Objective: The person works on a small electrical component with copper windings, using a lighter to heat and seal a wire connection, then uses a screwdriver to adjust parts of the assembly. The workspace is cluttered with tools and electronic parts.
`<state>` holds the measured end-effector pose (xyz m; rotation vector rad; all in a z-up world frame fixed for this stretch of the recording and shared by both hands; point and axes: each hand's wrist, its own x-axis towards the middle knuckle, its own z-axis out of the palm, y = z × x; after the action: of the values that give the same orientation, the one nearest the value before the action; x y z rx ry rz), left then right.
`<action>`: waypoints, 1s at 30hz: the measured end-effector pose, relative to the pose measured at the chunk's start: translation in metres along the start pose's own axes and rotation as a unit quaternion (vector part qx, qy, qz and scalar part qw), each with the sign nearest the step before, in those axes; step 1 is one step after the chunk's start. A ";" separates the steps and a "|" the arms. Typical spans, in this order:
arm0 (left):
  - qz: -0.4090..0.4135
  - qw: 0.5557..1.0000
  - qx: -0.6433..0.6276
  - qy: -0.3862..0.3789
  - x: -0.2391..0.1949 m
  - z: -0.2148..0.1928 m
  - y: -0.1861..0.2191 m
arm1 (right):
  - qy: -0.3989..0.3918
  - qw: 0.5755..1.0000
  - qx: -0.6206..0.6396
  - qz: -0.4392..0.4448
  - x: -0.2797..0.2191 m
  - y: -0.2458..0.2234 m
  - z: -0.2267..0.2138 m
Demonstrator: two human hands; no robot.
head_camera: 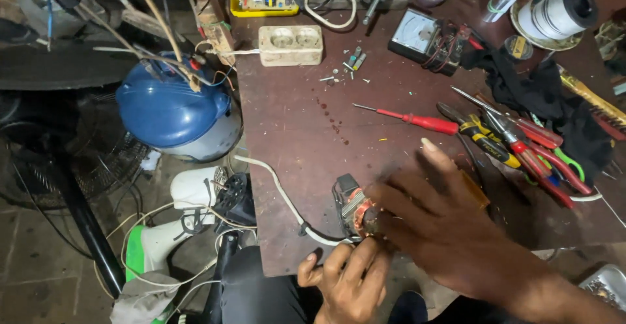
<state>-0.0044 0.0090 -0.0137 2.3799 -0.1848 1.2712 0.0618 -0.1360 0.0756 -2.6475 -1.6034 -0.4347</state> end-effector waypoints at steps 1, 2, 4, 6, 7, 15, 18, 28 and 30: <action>0.003 1.000 -0.001 -0.001 -0.003 0.001 -0.001 | 0.001 1.000 0.000 0.003 0.001 0.000 0.000; 0.010 1.000 -0.001 0.002 -0.006 0.002 -0.002 | -0.005 1.000 0.004 0.007 0.001 -0.001 0.001; 0.018 1.000 -0.001 0.005 -0.011 0.002 -0.003 | -0.010 1.000 0.010 0.013 0.004 -0.003 0.002; 0.015 1.000 -0.016 0.002 -0.016 0.002 -0.004 | -0.023 1.000 0.011 0.009 0.007 -0.004 0.002; 0.016 1.000 -0.016 0.003 -0.017 0.003 -0.003 | -0.022 1.000 0.011 0.009 0.010 -0.005 -0.001; 0.024 0.999 -0.022 0.006 -0.018 0.005 -0.005 | -0.041 0.996 -0.078 0.010 0.018 -0.005 0.007; 0.020 0.999 -0.026 0.002 -0.016 0.004 -0.004 | -0.035 0.996 -0.080 0.005 0.022 0.001 -0.001; 0.014 0.999 -0.031 0.003 -0.016 0.004 -0.002 | 0.001 1.000 0.027 -0.014 0.028 0.008 -0.009; 0.018 0.999 -0.028 0.004 -0.016 0.005 -0.003 | 0.015 0.999 0.033 -0.015 0.027 0.007 -0.007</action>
<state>-0.0094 0.0078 -0.0302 2.3330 -0.2587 1.2738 0.0779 -0.1174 0.0899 -2.5596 -1.6215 -0.4115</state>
